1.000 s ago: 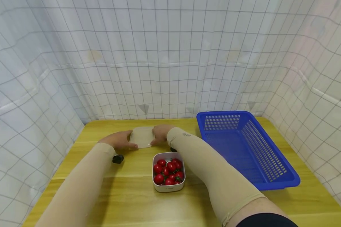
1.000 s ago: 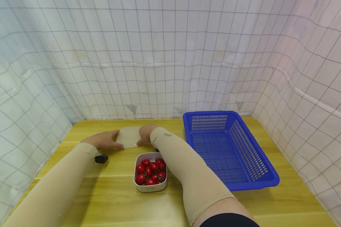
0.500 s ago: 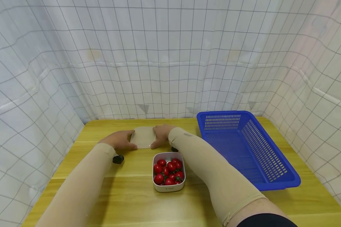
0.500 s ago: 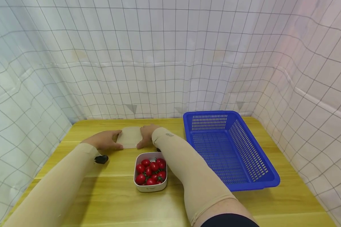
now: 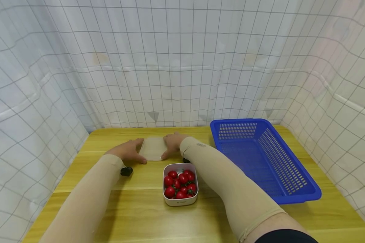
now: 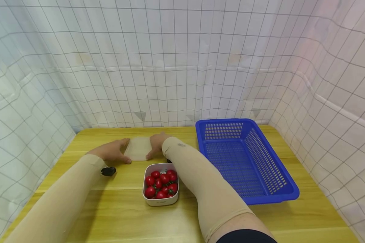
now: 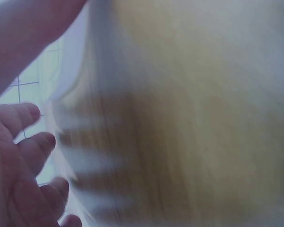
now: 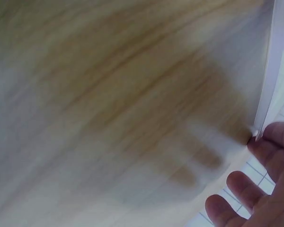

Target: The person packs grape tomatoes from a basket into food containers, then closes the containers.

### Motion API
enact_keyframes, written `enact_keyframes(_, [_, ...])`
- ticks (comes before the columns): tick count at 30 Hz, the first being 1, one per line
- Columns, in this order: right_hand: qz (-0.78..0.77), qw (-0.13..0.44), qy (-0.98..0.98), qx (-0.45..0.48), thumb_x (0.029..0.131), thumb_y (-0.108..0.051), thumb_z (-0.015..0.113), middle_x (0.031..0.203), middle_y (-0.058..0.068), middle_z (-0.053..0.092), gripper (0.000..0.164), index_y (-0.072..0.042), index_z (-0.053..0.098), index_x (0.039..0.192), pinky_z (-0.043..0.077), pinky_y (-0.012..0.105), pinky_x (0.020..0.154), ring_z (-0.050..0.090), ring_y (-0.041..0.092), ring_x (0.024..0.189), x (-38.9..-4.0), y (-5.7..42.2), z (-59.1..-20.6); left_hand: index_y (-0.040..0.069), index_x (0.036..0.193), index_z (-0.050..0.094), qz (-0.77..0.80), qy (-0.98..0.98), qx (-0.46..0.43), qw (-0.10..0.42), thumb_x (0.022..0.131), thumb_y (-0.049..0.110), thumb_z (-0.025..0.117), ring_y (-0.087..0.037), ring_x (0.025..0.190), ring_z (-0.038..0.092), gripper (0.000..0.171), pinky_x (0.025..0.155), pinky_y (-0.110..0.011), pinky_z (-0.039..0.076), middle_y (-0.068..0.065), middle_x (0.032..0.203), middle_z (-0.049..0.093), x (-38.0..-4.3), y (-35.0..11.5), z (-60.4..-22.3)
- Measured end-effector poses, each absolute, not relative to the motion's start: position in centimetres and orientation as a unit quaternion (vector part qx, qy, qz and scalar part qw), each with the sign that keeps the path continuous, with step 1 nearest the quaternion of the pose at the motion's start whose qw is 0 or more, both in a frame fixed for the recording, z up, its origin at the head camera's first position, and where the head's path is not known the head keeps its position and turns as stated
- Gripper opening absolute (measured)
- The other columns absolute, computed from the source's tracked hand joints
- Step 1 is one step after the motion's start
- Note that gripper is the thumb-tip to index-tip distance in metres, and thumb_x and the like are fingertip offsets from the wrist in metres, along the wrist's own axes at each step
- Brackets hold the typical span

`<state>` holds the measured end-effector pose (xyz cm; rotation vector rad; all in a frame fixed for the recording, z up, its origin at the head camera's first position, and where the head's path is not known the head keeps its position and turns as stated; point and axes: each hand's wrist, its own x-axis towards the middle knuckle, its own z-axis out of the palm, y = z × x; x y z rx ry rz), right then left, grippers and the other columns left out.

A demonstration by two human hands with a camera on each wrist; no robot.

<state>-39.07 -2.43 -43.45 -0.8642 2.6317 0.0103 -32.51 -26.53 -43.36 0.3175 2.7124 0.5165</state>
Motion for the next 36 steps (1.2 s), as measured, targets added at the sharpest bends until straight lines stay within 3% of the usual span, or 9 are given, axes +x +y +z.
enact_keyframes(4, [0.003,0.187,0.933,-0.308,0.081,-0.069,0.080,0.166,0.004,0.045,0.108,-0.014,0.038,0.164,0.036,0.042,0.124,0.042,0.033,0.148,-39.1,-2.3,-43.5,0.008,0.170,0.015,0.155,0.963,0.107,0.194,0.081,0.061,0.085,-0.061,0.156,0.003,0.124,0.120,-0.080,0.016,-0.027,0.174,0.008,-32.4,-25.9,-43.0])
enact_keyframes(11, [-0.005,0.200,0.940,-0.275,0.074,-0.074,0.082,0.172,0.000,0.034,0.122,-0.018,0.028,0.167,0.038,0.051,0.123,0.032,0.039,0.156,-39.1,-2.4,-44.1,0.006,0.169,0.014,0.135,0.964,0.113,0.200,0.080,0.062,0.085,-0.065,0.154,0.003,0.127,0.121,-0.080,0.012,-0.031,0.173,0.006,-32.8,-25.6,-43.1])
enact_keyframes(16, [0.009,0.194,0.938,-0.286,0.078,-0.072,0.080,0.176,0.006,0.025,0.117,-0.014,0.031,0.166,0.035,0.052,0.126,0.029,0.038,0.158,-39.0,-2.4,-44.1,0.005,0.169,0.014,0.123,0.964,0.112,0.206,0.079,0.065,0.083,-0.066,0.153,0.005,0.129,0.119,-0.082,0.015,-0.032,0.172,0.006,-33.3,-26.2,-43.5])
enact_keyframes(30, [0.010,0.164,0.933,-0.322,0.075,-0.068,0.085,0.156,0.011,0.049,0.104,-0.007,0.048,0.152,0.045,0.042,0.116,0.049,0.030,0.137,-38.2,-2.4,-43.1,0.004,0.168,0.017,0.185,0.956,0.126,0.188,0.079,0.059,0.086,-0.068,0.153,-0.001,0.125,0.118,-0.084,0.005,-0.034,0.172,0.007,-33.0,-26.5,-43.9])
enact_keyframes(36, [-0.019,0.159,0.930,-0.330,0.073,-0.060,0.090,0.146,0.010,0.053,0.105,-0.010,0.046,0.154,0.048,0.040,0.112,0.052,0.026,0.132,-38.3,-2.7,-43.3,0.010,0.169,0.014,0.197,0.956,0.109,0.187,0.079,0.059,0.085,-0.070,0.152,0.006,0.125,0.117,-0.084,0.016,-0.034,0.171,0.010,-32.8,-26.1,-44.0])
